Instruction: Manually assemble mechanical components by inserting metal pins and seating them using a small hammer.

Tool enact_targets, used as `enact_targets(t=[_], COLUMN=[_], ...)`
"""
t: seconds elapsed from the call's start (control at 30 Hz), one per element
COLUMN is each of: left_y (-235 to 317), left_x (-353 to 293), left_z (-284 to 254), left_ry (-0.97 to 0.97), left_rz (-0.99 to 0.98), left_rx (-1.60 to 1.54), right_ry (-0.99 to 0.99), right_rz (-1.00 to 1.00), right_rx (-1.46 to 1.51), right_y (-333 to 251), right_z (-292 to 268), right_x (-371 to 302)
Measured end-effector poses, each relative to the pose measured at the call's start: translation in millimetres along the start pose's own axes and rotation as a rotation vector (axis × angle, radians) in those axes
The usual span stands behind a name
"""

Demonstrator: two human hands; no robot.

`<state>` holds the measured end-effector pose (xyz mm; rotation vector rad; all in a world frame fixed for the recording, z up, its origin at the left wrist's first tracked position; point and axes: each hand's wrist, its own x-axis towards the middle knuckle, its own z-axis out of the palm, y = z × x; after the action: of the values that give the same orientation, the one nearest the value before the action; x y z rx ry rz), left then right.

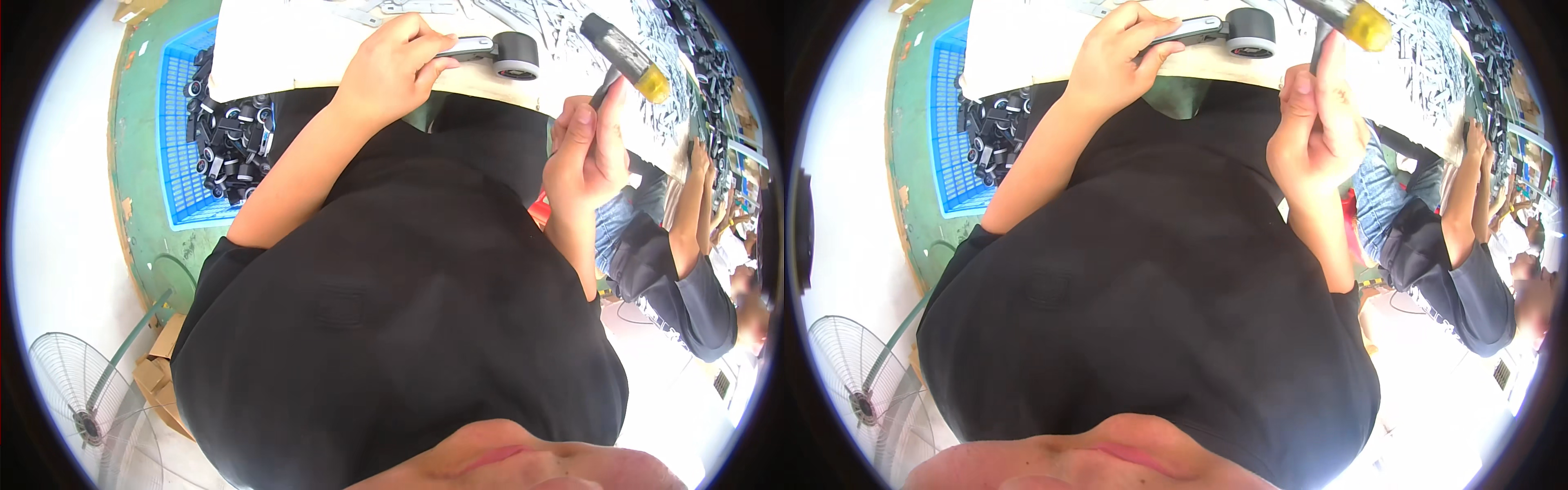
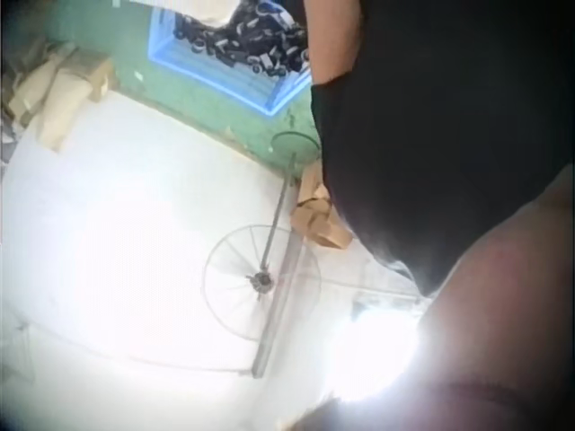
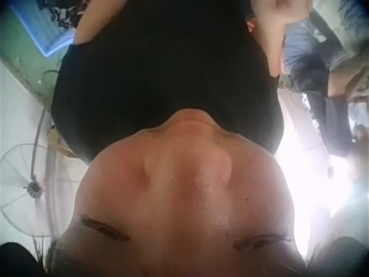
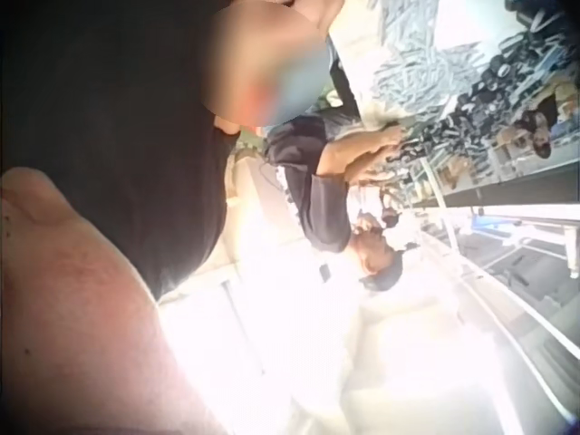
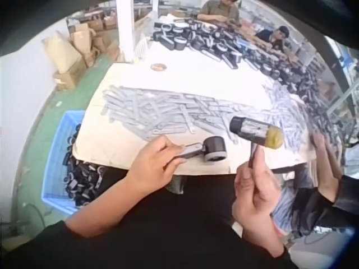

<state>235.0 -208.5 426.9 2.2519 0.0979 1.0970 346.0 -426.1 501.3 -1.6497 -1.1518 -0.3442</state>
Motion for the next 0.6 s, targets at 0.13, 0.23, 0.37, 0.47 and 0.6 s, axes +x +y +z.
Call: enact_targets(t=[0.13,0.23,0.37,0.47,0.6], left_y=[-0.8,3.6,5.6,4.3,5.3], left_x=[-0.2,1.7,1.6,0.8,0.3], left_z=[2.1,0.4,0.6,1.9,-2.2], left_ry=[0.031,0.044,0.044,0.039,0.064], left_rz=[0.059,0.057,0.064,0.063,0.083], left_rx=[0.02,0.014,0.016,0.008,0.037], right_ry=[-0.423,-0.36,-0.067,-0.371,-0.303], right_rz=[0.187,0.212,0.06,0.038,0.179], right_rx=[-0.328,-0.24,-0.162,-0.428,-0.374], right_y=[9.5,7.9,5.6,6.6,-14.7], right_z=[6.9,-6.9,-1.8,1.0,-12.1], right_x=[-2.7,4.2,1.4,-1.7,10.0])
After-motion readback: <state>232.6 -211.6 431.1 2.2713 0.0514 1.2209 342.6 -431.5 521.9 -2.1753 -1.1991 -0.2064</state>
